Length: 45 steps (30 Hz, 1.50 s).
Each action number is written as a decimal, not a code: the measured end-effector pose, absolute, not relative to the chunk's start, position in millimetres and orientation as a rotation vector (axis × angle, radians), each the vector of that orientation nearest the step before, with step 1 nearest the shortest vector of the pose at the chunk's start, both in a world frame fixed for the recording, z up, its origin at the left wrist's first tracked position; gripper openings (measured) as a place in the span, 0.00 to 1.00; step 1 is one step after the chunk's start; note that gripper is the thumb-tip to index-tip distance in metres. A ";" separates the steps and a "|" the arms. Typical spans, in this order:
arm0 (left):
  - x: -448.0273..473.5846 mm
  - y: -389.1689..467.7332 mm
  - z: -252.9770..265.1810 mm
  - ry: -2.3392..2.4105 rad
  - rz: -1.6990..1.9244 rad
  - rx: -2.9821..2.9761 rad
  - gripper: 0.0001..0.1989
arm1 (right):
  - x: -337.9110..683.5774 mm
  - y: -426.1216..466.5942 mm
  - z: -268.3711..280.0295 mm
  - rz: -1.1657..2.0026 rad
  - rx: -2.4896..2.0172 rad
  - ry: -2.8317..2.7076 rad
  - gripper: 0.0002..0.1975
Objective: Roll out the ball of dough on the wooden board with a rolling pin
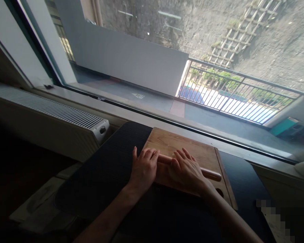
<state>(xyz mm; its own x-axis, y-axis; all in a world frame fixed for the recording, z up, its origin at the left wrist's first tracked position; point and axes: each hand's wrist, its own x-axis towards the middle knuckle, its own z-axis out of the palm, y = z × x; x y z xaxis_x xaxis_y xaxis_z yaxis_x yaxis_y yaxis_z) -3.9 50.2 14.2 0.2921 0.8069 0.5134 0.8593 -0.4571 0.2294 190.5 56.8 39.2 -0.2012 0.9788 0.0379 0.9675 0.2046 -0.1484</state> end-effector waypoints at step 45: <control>107.7 142.0 20.1 -1.298 -0.405 -2.926 0.24 | 250.5 -67.6 -13.6 -0.215 -1.586 -1.845 0.30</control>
<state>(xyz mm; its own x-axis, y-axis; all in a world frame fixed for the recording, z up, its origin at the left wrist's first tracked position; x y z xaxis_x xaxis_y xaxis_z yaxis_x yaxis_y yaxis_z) 107.7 142.0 20.1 0.6455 0.7389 0.1931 0.7175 -0.6734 0.1780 250.5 -67.6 -13.6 -0.0208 0.8092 0.5872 0.9223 0.2422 -0.3011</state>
